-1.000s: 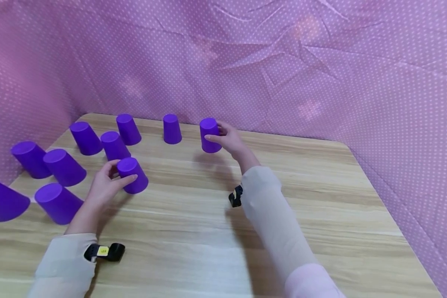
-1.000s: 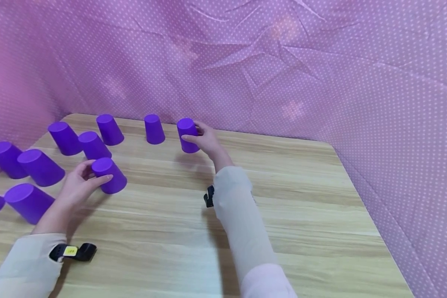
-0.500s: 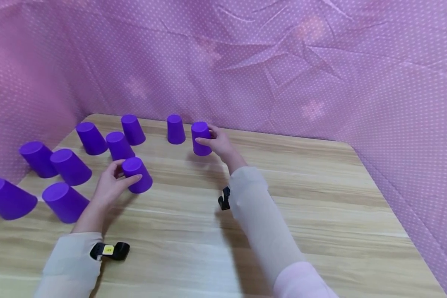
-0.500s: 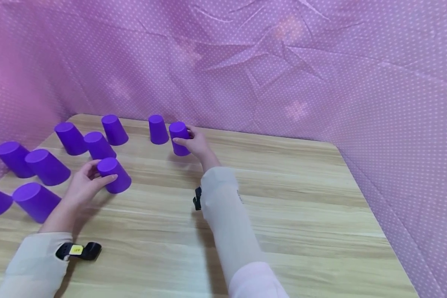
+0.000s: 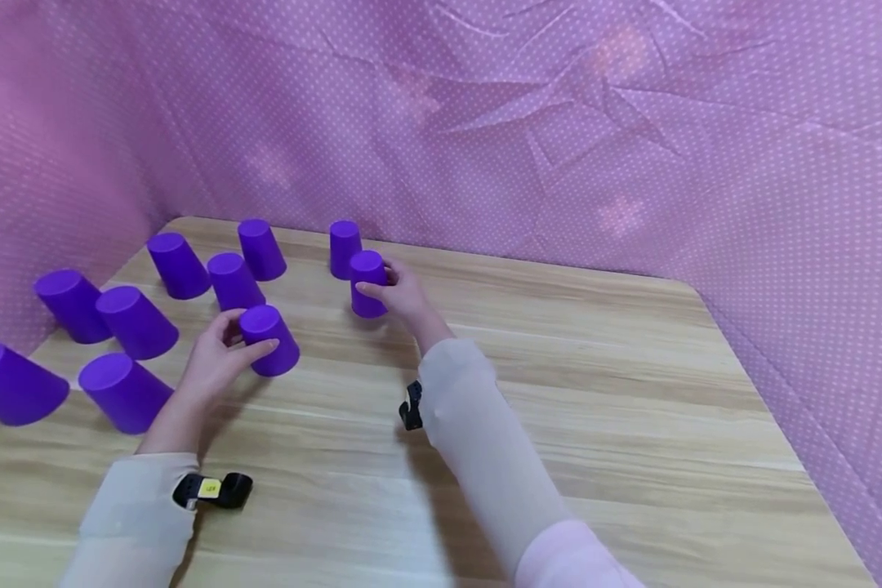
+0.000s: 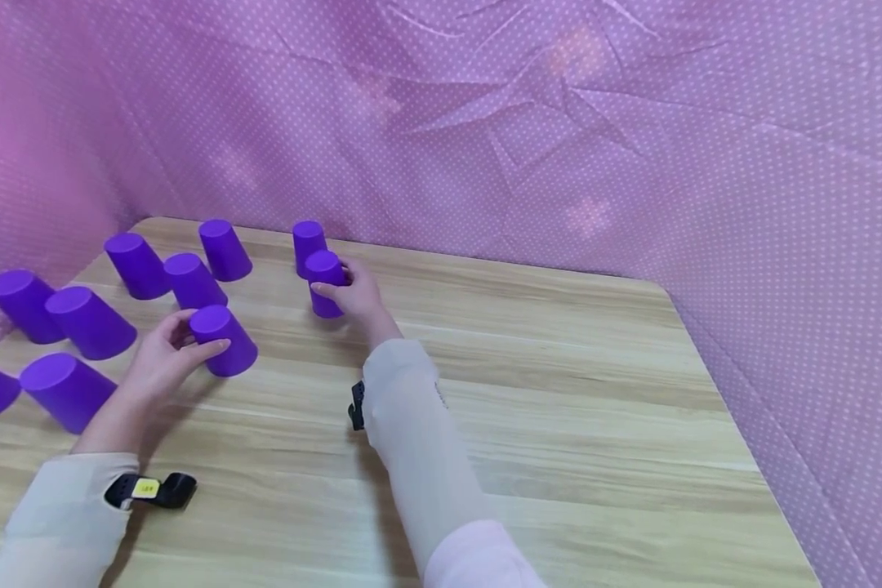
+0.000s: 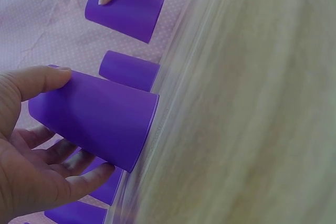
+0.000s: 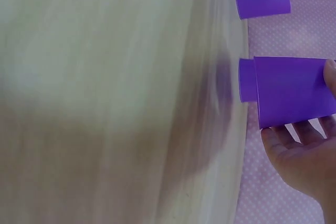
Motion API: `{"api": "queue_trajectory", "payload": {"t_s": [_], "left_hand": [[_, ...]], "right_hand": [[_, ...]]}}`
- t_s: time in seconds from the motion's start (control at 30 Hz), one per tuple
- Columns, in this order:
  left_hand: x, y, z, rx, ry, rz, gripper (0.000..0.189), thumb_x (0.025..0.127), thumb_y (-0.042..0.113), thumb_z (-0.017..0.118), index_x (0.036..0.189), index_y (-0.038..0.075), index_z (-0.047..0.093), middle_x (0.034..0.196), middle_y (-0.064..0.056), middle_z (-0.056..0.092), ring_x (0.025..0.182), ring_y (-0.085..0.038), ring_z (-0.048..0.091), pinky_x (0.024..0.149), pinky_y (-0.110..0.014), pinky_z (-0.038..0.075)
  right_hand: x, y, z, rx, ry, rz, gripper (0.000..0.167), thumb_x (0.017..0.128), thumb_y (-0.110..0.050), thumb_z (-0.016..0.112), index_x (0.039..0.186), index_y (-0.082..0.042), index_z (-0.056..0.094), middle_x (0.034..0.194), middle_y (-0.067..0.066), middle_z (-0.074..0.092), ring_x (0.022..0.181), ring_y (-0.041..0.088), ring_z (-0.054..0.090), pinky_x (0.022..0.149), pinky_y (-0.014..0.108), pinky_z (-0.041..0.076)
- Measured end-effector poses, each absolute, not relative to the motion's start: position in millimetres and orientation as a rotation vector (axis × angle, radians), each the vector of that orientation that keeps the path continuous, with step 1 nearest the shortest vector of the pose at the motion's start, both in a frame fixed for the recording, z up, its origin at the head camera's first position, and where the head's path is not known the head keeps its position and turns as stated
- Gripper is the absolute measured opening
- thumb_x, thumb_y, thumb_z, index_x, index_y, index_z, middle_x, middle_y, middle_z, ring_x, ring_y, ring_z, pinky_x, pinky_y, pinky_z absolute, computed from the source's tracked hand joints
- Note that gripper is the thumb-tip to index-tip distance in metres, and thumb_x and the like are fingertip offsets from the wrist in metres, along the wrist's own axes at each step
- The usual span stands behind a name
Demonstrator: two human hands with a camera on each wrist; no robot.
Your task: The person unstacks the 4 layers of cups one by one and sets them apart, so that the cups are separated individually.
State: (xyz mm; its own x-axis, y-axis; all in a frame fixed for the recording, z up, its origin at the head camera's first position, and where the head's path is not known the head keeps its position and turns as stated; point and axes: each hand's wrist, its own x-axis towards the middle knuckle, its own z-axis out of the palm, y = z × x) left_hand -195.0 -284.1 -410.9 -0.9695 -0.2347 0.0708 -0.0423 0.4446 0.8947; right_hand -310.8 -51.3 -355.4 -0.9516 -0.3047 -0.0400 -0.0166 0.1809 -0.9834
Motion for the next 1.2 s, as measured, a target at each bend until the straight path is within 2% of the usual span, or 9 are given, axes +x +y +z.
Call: {"api": "queue_trajectory", "payload": {"t_s": [0.27, 0.5, 0.6, 0.7, 0.87, 1.07, 1.2], "left_hand": [[-197.5, -282.5, -411.6, 0.213, -2.474, -1.552, 0.079, 0.071, 0.039, 0.068, 0.128, 0.002, 0.029, 0.123, -0.019, 0.039, 0.112, -0.032, 0.037, 0.093, -0.042, 0.033], [-193.9, -277.8, -402.0, 0.201, -2.474, -1.591, 0.074, 0.074, 0.031, 0.068, 0.129, 0.000, 0.029, 0.125, -0.025, 0.036, 0.114, -0.035, 0.035, 0.094, -0.042, 0.031], [-194.7, -279.4, -403.5, 0.224, -2.481, -1.570, 0.074, 0.074, 0.033, 0.068, 0.129, 0.002, 0.030, 0.124, -0.022, 0.038, 0.113, -0.032, 0.036, 0.094, -0.039, 0.033], [-192.2, -281.3, -402.8, 0.207, -2.500, -1.561, 0.075, 0.074, 0.035, 0.066, 0.129, 0.001, 0.028, 0.124, -0.023, 0.036, 0.113, -0.035, 0.035, 0.094, -0.043, 0.031], [-190.3, -282.9, -402.9, 0.228, -2.507, -1.531, 0.076, 0.073, 0.038, 0.067, 0.129, 0.003, 0.029, 0.122, -0.020, 0.040, 0.111, -0.032, 0.037, 0.092, -0.043, 0.033], [-193.9, -283.2, -405.7, 0.188, -2.492, -1.546, 0.076, 0.074, 0.033, 0.067, 0.129, -0.001, 0.028, 0.123, -0.025, 0.037, 0.111, -0.036, 0.037, 0.092, -0.044, 0.033], [-197.9, -285.6, -415.4, 0.193, -2.484, -1.527, 0.077, 0.072, 0.037, 0.068, 0.128, 0.001, 0.029, 0.122, -0.021, 0.039, 0.111, -0.033, 0.038, 0.092, -0.042, 0.034]], "right_hand": [[-308.0, -59.4, -363.7, -0.325, 2.242, -1.883, 0.052, 0.074, -0.012, 0.069, 0.121, -0.016, 0.049, 0.113, 0.005, 0.053, 0.105, 0.018, 0.048, 0.090, 0.032, 0.037], [-305.1, -66.3, -370.9, -0.296, 2.248, -1.875, 0.056, 0.073, -0.014, 0.069, 0.125, -0.014, 0.046, 0.117, 0.007, 0.051, 0.107, 0.019, 0.046, 0.090, 0.031, 0.037], [-303.9, -69.9, -374.5, -0.285, 2.214, -1.920, 0.056, 0.073, -0.011, 0.069, 0.124, -0.013, 0.047, 0.116, 0.008, 0.052, 0.106, 0.019, 0.047, 0.090, 0.030, 0.037], [-301.5, -73.4, -376.6, -0.270, 2.194, -1.929, 0.056, 0.072, -0.010, 0.070, 0.123, -0.014, 0.048, 0.116, 0.007, 0.052, 0.105, 0.019, 0.047, 0.090, 0.030, 0.037], [-297.7, -76.9, -378.0, -0.239, 2.170, -1.920, 0.057, 0.073, -0.010, 0.069, 0.125, -0.014, 0.046, 0.117, 0.006, 0.051, 0.107, 0.019, 0.046, 0.091, 0.032, 0.036], [-298.8, -79.3, -382.0, -0.274, 2.199, -1.911, 0.057, 0.072, -0.009, 0.069, 0.124, -0.012, 0.046, 0.115, 0.007, 0.053, 0.105, 0.019, 0.048, 0.090, 0.030, 0.037], [-298.6, -80.7, -384.2, -0.282, 2.203, -1.910, 0.056, 0.072, -0.009, 0.070, 0.124, -0.012, 0.047, 0.114, 0.007, 0.053, 0.103, 0.018, 0.048, 0.089, 0.030, 0.037]]}}
